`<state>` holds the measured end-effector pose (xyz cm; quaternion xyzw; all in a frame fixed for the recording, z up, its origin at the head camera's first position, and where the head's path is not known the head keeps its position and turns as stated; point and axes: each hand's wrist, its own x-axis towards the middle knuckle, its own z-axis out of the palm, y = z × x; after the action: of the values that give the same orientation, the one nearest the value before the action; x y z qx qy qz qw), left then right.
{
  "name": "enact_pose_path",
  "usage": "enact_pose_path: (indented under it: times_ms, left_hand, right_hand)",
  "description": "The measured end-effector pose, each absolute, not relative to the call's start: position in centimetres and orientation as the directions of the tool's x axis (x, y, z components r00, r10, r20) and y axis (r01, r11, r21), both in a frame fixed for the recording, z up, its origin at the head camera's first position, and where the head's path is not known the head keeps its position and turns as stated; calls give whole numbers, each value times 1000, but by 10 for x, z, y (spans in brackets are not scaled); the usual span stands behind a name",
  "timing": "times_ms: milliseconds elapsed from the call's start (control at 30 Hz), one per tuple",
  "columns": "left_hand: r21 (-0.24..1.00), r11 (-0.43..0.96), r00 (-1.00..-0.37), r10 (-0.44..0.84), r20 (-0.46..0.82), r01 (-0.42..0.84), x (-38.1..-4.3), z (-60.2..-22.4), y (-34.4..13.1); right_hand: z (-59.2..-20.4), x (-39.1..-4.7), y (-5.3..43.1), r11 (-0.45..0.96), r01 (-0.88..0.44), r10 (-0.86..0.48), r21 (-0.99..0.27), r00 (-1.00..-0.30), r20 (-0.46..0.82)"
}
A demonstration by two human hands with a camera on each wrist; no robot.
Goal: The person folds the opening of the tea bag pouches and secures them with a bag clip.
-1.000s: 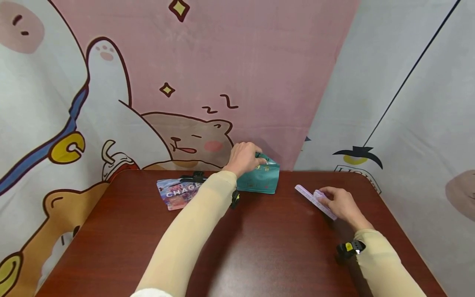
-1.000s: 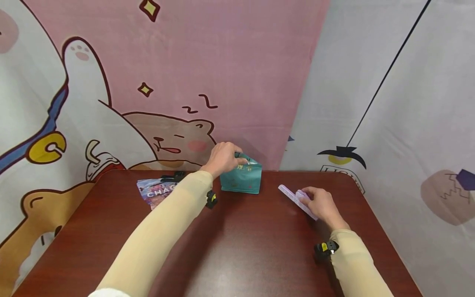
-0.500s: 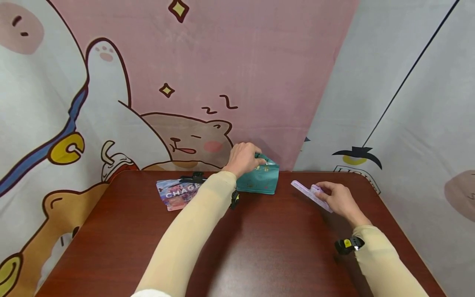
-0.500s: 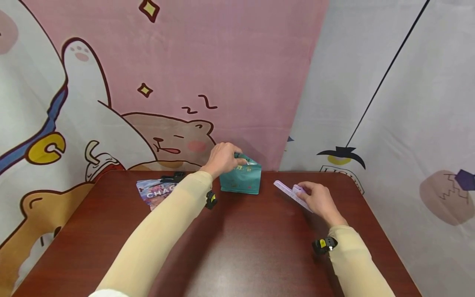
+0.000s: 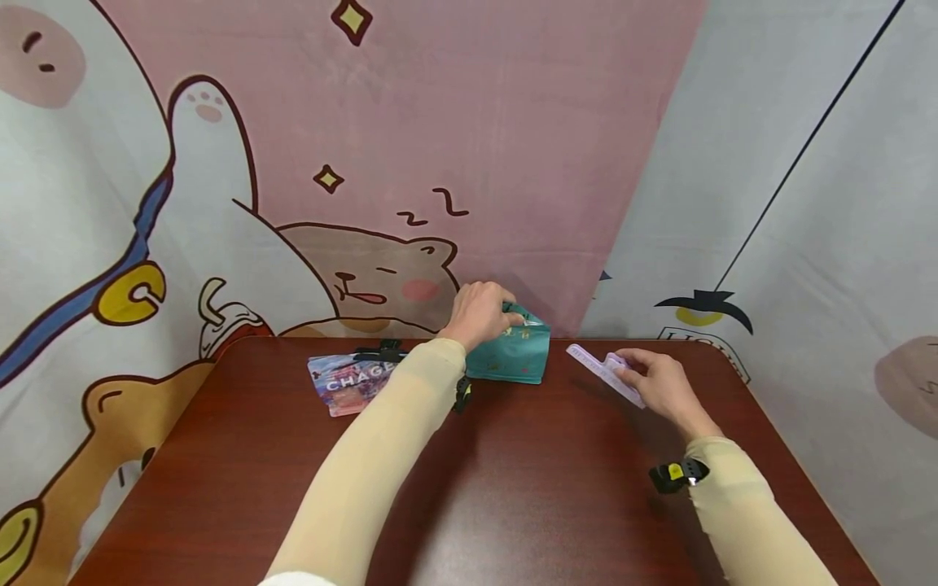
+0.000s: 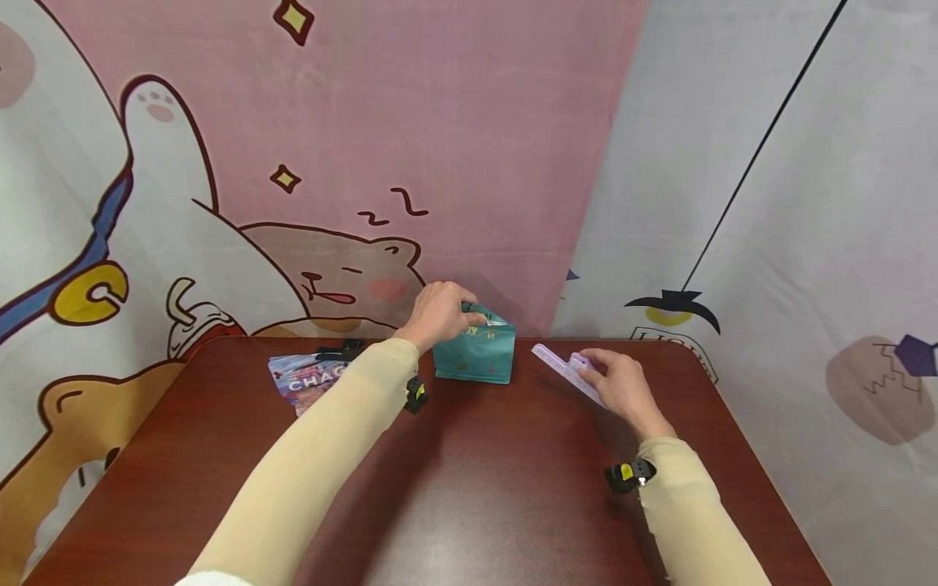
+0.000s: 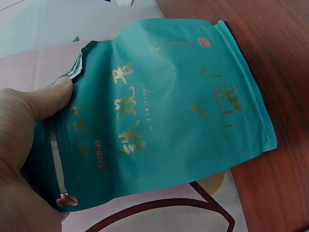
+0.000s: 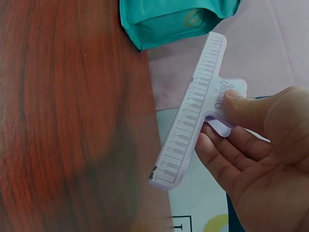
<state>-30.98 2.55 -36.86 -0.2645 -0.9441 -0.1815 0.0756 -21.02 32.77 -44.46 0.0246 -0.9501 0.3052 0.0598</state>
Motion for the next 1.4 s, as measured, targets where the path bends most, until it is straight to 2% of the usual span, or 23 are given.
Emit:
enact_pose_path:
  times_ms: [767,1033,1400]
  left_hand:
    - [304,797,-852,470,231,522,-309,-368,26]
    - [307,794,-850,470,236,524,-309,-368,26]
    - [299,800,-854,472,218,519,-308,-367,26]
  right_hand:
    - [-432,-228,310,807,-105,7,-581,-982,187]
    - [-426,-237,304,793,-73,17,-605,-990,142]
    - [-421,-247,295,794,-87,9,-602,-988,155]
